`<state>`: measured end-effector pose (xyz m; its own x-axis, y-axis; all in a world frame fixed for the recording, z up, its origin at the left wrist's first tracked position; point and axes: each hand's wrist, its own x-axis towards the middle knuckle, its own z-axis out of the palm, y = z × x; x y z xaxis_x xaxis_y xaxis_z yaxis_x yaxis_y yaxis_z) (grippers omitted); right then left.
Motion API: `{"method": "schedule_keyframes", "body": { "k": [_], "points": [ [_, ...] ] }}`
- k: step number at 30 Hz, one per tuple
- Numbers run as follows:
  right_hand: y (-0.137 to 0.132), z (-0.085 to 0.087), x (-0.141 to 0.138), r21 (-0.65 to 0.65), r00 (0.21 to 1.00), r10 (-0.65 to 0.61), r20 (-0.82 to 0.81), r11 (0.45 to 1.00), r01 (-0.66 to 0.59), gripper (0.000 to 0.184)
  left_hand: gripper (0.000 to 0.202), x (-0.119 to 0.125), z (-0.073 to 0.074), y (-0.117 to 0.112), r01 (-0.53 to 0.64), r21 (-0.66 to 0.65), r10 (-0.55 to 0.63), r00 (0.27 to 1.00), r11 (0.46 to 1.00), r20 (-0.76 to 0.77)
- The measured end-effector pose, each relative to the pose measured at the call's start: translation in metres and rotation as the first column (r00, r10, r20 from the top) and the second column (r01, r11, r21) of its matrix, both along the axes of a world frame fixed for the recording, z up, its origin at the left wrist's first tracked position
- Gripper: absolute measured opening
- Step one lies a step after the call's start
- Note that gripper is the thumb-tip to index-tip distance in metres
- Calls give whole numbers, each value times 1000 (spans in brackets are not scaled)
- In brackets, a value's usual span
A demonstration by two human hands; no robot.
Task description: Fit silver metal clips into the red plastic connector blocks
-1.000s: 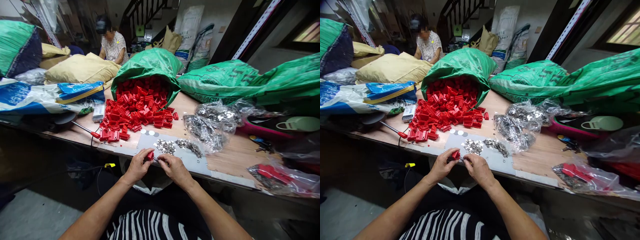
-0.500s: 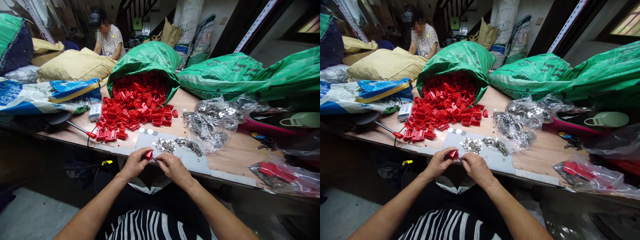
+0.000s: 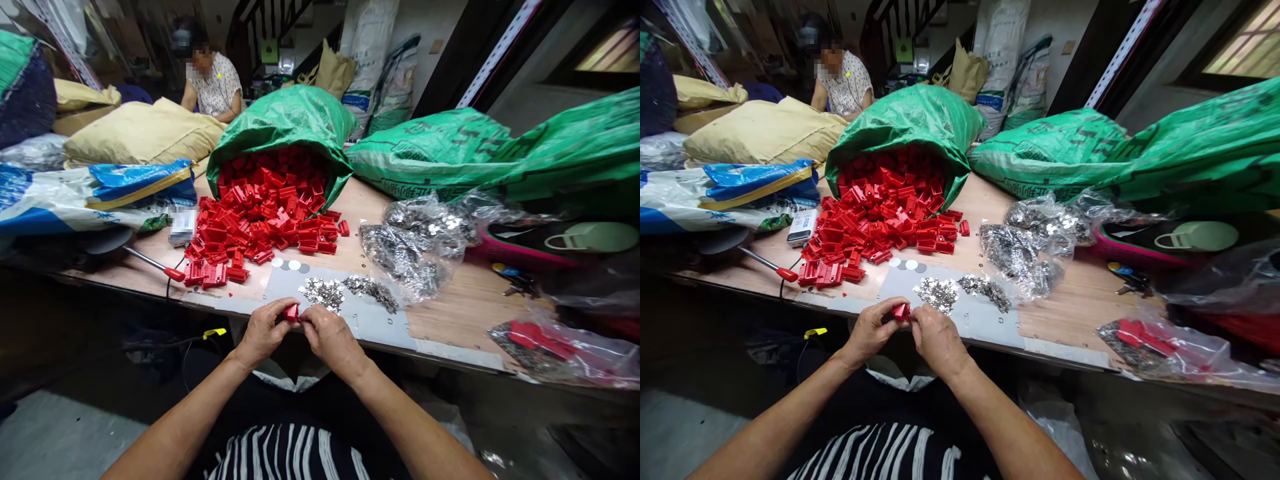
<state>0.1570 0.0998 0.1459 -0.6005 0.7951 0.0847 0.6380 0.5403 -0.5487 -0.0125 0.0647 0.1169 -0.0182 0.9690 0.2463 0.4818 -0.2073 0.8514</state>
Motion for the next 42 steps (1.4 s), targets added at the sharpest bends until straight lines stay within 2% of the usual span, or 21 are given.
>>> {"method": "schedule_keyframes", "body": {
  "k": [5,23,28,34,42],
  "points": [
    [12,7,10,-139,993,10,-114,990,-26,13,33,0,2,-1,10,8,-10,1000,1000,8],
    [15,8,17,-188,991,30,-129,981,-54,16,38,1,4,-3,27,-31,-26,999,999,28],
    [17,7,17,-179,993,39,-115,982,-59,17,38,1,4,-3,26,-12,-26,999,1000,41],
    [17,15,9,-201,1000,26,-18,979,-29,16,36,6,3,-4,5,3,-6,1000,1000,27],
    [5,6,7,-99,1000,13,-19,995,-14,13,32,19,7,-9,-90,35,89,996,995,25]
  ]
}}
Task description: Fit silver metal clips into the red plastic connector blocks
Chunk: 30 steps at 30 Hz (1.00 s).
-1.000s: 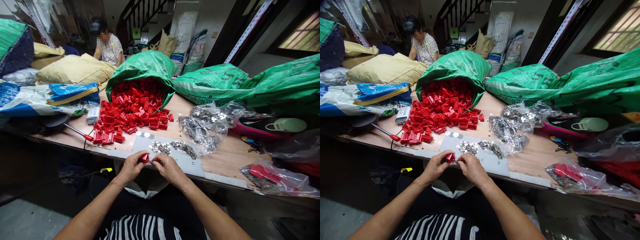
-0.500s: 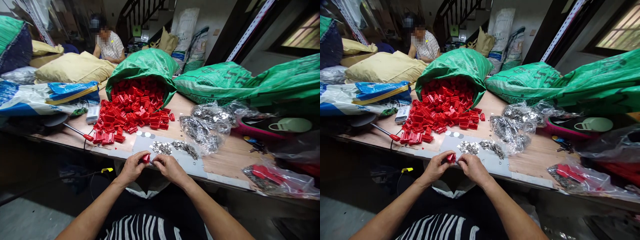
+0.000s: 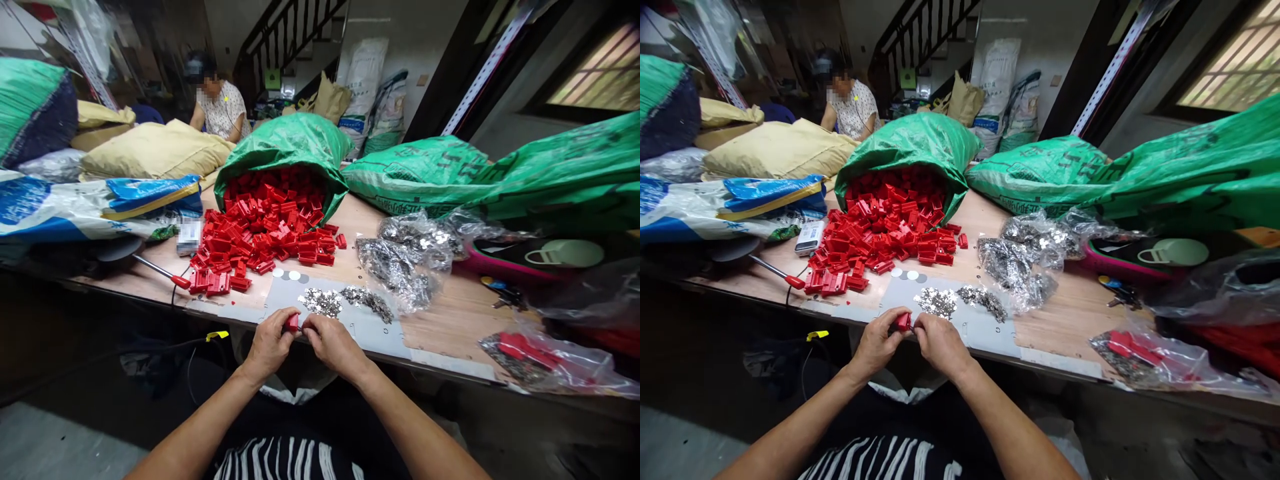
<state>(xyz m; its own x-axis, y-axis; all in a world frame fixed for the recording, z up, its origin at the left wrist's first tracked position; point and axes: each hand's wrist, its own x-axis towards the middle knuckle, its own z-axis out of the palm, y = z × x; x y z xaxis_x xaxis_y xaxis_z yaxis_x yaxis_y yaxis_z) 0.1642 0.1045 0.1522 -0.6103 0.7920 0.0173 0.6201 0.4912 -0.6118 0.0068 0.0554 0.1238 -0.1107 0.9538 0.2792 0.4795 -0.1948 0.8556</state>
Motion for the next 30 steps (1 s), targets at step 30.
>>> {"method": "schedule_keyframes", "body": {
  "k": [30],
  "points": [
    [-24,5,1,-75,952,22,-306,996,-47,32,22,15,32,-30,279,-211,259,-148,937,954]
  ]
}}
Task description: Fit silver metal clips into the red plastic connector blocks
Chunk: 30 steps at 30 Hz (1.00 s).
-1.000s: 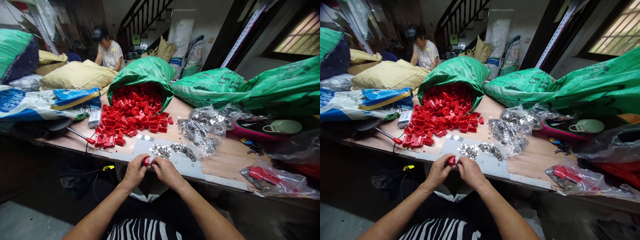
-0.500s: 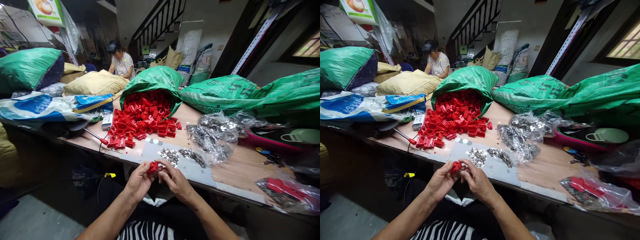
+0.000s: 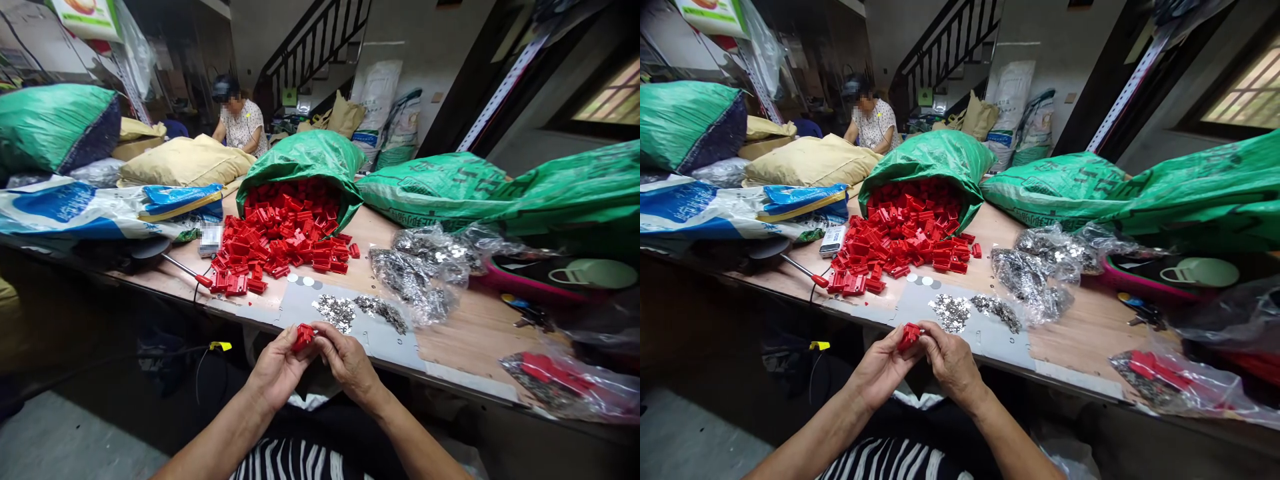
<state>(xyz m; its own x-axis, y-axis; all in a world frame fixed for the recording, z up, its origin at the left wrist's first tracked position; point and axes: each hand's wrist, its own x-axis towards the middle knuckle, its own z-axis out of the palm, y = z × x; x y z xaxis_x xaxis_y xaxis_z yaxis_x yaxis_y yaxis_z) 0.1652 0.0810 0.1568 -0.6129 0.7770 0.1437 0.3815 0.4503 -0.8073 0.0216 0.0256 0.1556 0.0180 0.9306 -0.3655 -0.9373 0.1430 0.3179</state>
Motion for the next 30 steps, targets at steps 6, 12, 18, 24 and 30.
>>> {"method": "schedule_keyframes", "body": {
  "k": [6,12,18,24,30],
  "points": [
    [2,-2,-1,-146,988,-43,-146,989,21,35,15,2,-6,-2,23,2,-23,999,1000,25],
    [-2,1,-3,-75,1000,-25,16,997,26,24,11,4,-13,-4,-31,-38,30,999,999,-29],
    [-5,-14,-6,265,973,-7,230,963,-55,23,18,6,-23,-10,-90,-25,89,995,996,-38],
    [5,-11,-15,227,930,86,358,958,-175,26,26,-7,-47,-18,-35,-87,6,949,996,-316],
    [40,2,-52,299,939,30,344,944,-140,26,36,-15,-73,-15,-33,-113,-42,795,993,-605]
  ]
}}
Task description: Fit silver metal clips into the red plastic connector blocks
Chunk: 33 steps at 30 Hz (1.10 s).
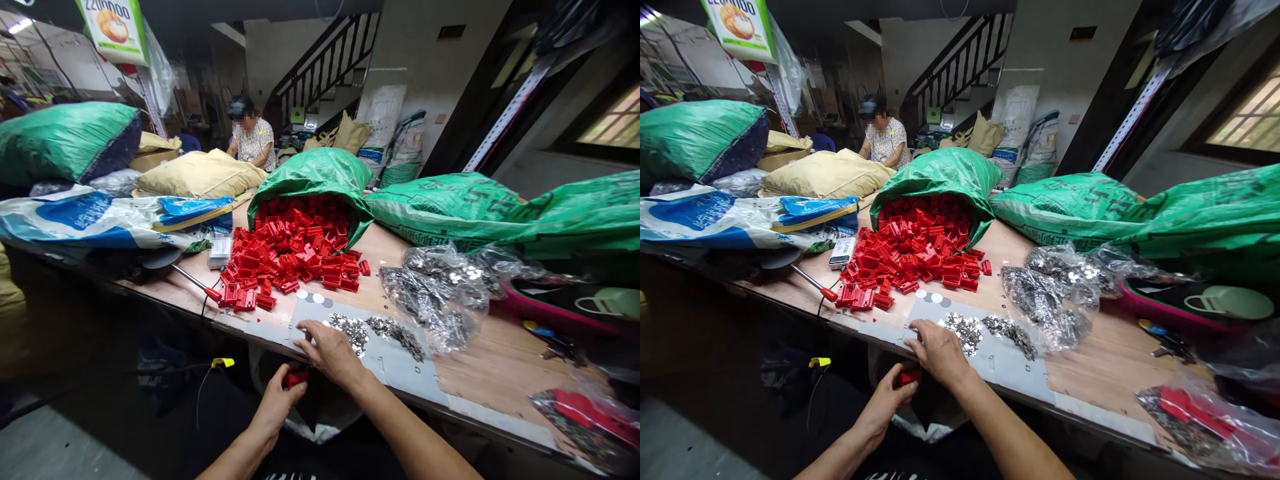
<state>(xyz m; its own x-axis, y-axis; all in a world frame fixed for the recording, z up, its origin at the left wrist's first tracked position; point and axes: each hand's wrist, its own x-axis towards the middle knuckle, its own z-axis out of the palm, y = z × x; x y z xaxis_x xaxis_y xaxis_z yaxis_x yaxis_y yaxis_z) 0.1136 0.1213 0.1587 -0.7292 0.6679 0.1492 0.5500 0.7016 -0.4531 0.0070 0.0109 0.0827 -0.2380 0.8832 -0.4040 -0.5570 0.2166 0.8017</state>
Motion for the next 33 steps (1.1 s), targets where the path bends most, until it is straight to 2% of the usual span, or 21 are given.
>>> {"method": "schedule_keyframes", "body": {
  "k": [3,8,13,18,23,25,29,31,33],
  "points": [
    [16,2,-31,56,999,-2,37,998,0,27,50,0,-5,0,20,26,-17,995,999,-100],
    [32,-1,-80,83,995,-32,90,996,25,41,42,-5,-3,-2,14,-9,-15,987,1000,-157],
    [37,-4,-96,77,996,-25,85,997,18,23,30,-14,10,-3,7,65,8,973,998,-232],
    [21,-1,-65,53,1000,3,25,999,-5,17,32,-20,30,-6,-46,74,54,992,996,-116],
    [-20,2,-10,-81,989,43,-142,995,-55,15,40,-20,50,-6,-122,148,105,988,981,117],
    [-37,0,9,-123,987,62,-148,989,-81,16,43,-17,51,-6,-100,161,79,989,982,128],
    [-52,-4,41,-199,977,49,-209,976,-91,20,33,-6,44,-7,28,151,-40,996,988,81],
    [-49,-5,58,-244,970,-9,-242,969,-51,21,33,-1,41,-8,50,141,-63,994,989,86],
    [-41,-7,76,-246,966,-118,-230,967,59,16,33,2,40,-8,55,126,-66,994,990,88]
  ]
}}
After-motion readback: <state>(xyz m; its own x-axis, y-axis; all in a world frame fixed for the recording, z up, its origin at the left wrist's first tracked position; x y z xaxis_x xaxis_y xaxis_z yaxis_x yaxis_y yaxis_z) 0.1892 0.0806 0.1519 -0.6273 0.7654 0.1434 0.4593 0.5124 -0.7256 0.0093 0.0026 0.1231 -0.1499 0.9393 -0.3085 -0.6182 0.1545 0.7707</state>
